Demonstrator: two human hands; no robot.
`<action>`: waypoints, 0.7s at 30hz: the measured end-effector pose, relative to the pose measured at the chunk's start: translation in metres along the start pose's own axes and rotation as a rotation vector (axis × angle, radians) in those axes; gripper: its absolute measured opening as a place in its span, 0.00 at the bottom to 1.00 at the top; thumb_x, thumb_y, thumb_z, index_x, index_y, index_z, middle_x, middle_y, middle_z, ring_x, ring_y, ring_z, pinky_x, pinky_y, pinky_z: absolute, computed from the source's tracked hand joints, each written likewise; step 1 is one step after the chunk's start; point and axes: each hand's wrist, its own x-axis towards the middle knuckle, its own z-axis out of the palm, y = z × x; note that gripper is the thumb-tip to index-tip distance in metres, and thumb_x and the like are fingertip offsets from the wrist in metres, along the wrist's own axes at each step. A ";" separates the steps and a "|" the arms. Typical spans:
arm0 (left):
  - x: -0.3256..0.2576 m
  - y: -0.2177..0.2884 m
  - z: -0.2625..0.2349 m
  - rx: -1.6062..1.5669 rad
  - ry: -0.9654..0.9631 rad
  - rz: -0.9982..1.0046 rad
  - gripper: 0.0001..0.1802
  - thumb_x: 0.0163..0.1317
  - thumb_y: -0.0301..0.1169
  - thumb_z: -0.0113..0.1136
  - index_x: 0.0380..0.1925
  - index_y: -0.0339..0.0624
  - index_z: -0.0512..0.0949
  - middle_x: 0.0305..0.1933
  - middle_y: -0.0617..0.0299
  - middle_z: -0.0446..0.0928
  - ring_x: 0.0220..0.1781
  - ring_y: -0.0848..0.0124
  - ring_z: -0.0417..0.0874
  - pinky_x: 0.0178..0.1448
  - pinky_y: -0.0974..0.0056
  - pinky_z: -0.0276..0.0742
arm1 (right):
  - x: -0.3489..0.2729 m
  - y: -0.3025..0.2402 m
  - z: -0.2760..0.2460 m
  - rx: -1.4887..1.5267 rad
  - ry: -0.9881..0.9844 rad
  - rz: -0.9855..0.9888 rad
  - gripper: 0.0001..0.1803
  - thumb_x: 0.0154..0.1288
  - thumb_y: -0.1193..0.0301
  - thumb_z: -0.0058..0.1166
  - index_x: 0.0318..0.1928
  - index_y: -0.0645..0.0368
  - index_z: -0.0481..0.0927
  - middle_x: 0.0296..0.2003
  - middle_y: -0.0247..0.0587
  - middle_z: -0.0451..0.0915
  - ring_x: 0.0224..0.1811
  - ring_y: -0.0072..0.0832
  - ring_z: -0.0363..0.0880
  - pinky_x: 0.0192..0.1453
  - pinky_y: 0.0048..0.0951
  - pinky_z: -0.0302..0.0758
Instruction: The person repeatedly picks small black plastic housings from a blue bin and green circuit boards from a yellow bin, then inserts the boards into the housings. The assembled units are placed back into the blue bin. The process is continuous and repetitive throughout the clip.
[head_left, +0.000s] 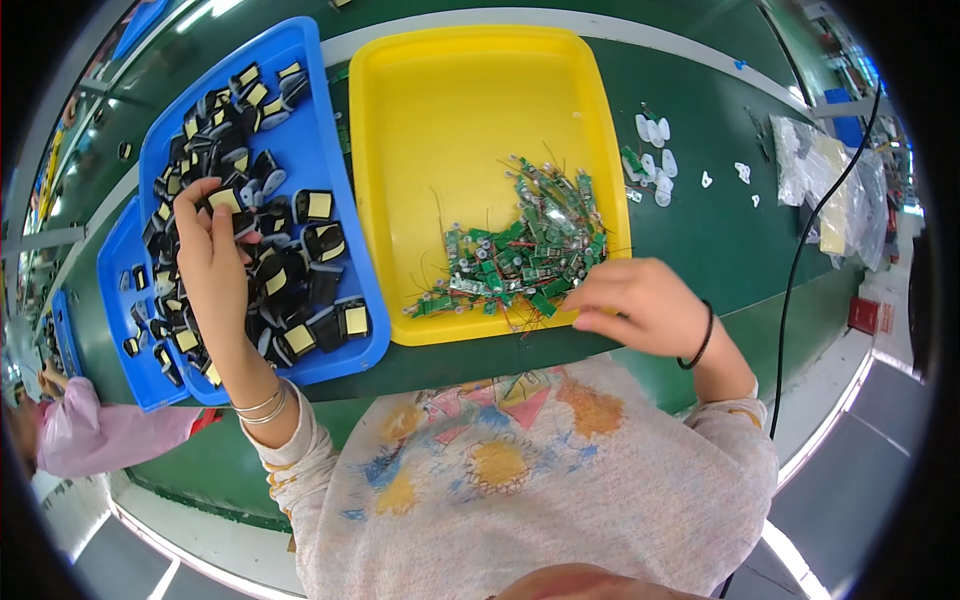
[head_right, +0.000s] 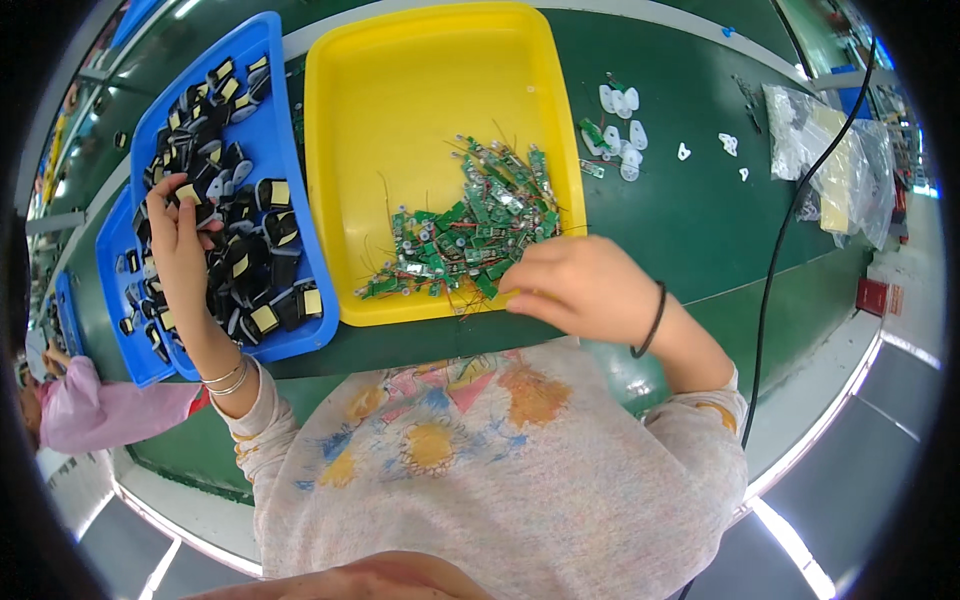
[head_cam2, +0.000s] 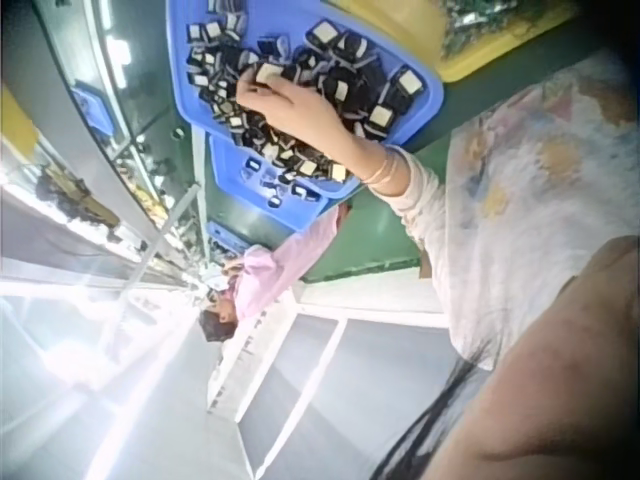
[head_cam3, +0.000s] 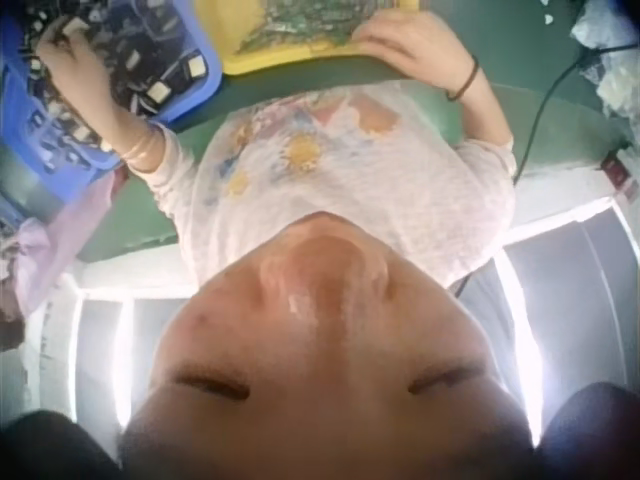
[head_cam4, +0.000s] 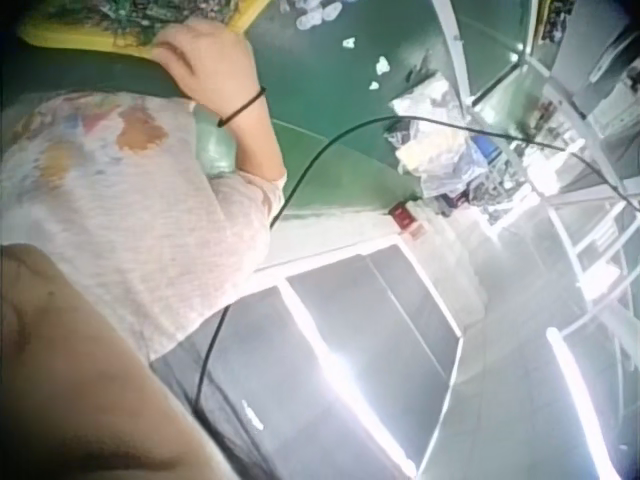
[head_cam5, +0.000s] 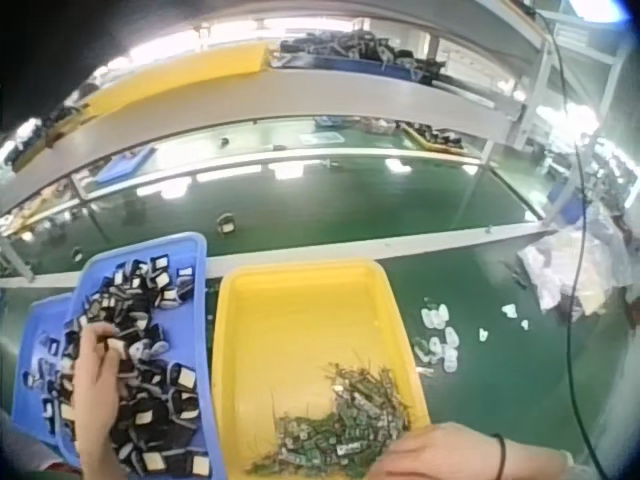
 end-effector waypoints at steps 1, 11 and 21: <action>0.007 0.001 0.005 -0.277 -0.100 -0.051 0.08 0.65 0.28 0.40 0.43 0.43 0.65 0.29 0.59 0.77 0.20 0.79 0.73 0.21 0.76 0.64 | -0.005 0.002 0.008 -0.027 0.063 -0.030 0.13 0.56 0.62 0.52 0.36 0.57 0.76 0.30 0.41 0.74 0.37 0.37 0.73 0.41 0.33 0.70; 0.028 0.023 0.061 -1.248 -0.287 -0.081 0.06 0.62 0.27 0.48 0.39 0.44 0.66 0.47 0.51 0.74 0.32 0.74 0.77 0.26 0.77 0.72 | 0.056 0.009 0.040 -0.198 0.228 -0.234 0.20 0.54 0.52 0.51 0.38 0.55 0.76 0.33 0.36 0.70 0.39 0.31 0.68 0.42 0.33 0.64; 0.004 0.024 0.070 -1.244 -0.427 -0.185 0.15 0.63 0.37 0.48 0.43 0.38 0.67 0.47 0.46 0.73 0.32 0.76 0.76 0.28 0.74 0.75 | 0.062 0.019 -0.022 0.002 0.678 -0.041 0.07 0.50 0.68 0.57 0.30 0.57 0.78 0.28 0.38 0.74 0.40 0.33 0.72 0.39 0.30 0.71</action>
